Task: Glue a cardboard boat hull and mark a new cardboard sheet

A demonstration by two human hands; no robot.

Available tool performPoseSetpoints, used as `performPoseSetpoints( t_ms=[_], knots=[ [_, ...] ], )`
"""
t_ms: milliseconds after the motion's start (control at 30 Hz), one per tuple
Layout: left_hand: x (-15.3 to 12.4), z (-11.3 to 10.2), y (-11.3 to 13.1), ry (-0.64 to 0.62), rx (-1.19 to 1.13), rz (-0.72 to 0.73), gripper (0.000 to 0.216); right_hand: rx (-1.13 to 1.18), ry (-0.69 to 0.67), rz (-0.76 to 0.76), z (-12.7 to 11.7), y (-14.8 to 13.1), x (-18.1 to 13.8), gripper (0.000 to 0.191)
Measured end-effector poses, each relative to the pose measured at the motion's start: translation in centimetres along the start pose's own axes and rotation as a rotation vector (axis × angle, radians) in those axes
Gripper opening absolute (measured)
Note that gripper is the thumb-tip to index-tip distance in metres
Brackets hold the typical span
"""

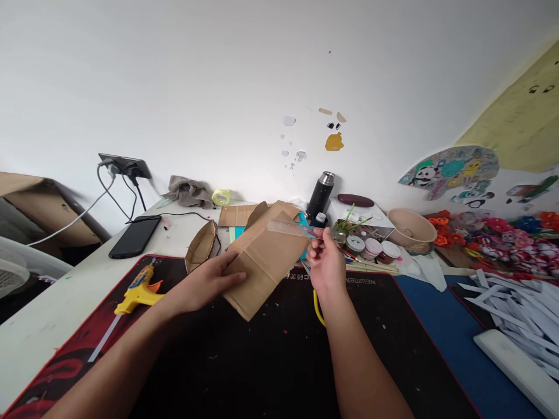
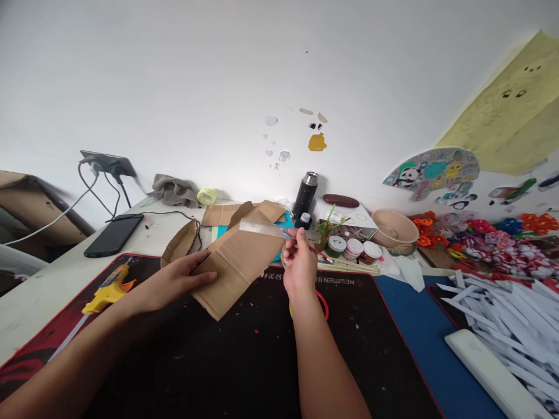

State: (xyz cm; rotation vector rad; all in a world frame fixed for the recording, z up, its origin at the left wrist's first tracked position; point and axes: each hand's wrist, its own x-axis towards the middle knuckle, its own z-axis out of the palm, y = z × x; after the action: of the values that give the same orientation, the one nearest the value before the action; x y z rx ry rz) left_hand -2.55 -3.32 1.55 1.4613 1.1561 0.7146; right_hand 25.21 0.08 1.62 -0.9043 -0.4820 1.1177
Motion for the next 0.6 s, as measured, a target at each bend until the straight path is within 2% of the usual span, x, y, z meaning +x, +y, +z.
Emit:
performPoseSetpoints(
  t_ms=[67,167,300,367,433,500,567,600],
  knots=[
    [-0.4,-0.9,-0.1,-0.14,0.173,-0.052,0.059,0.021,-0.008,0.007,0.0,-0.2,-0.1,0.05],
    [-0.6,-1.7,0.1,-0.189,0.391,-0.01,0.061,0.077,-0.019,0.017,0.0,-0.5,-0.1,0.051],
    [-0.2,-1.3,0.4,-0.252,0.67,-0.016,0.054,0.096,-0.02,0.029,0.0,-0.5,-0.1,0.052],
    [0.2,-1.0,0.4,-0.185,0.825,0.027,0.053,0.089,-0.022,0.029,-0.1,-0.3,-0.1,0.052],
    [0.6,-1.4,0.4,-0.055,0.943,0.148,0.052,0.075,-0.028,0.038,-0.1,-0.2,-0.1,0.054],
    [0.9,-2.8,0.6,0.122,0.97,0.231,0.052,0.06,-0.031,0.045,-0.1,-0.1,-0.1,0.055],
    [0.8,-5.0,0.9,0.311,0.959,0.211,0.052,0.059,-0.025,0.04,0.0,-0.2,-0.1,0.055],
    [0.5,-6.2,1.1,0.35,0.986,0.188,0.049,0.062,-0.026,0.039,0.0,-0.2,-0.1,0.055]
  ],
)
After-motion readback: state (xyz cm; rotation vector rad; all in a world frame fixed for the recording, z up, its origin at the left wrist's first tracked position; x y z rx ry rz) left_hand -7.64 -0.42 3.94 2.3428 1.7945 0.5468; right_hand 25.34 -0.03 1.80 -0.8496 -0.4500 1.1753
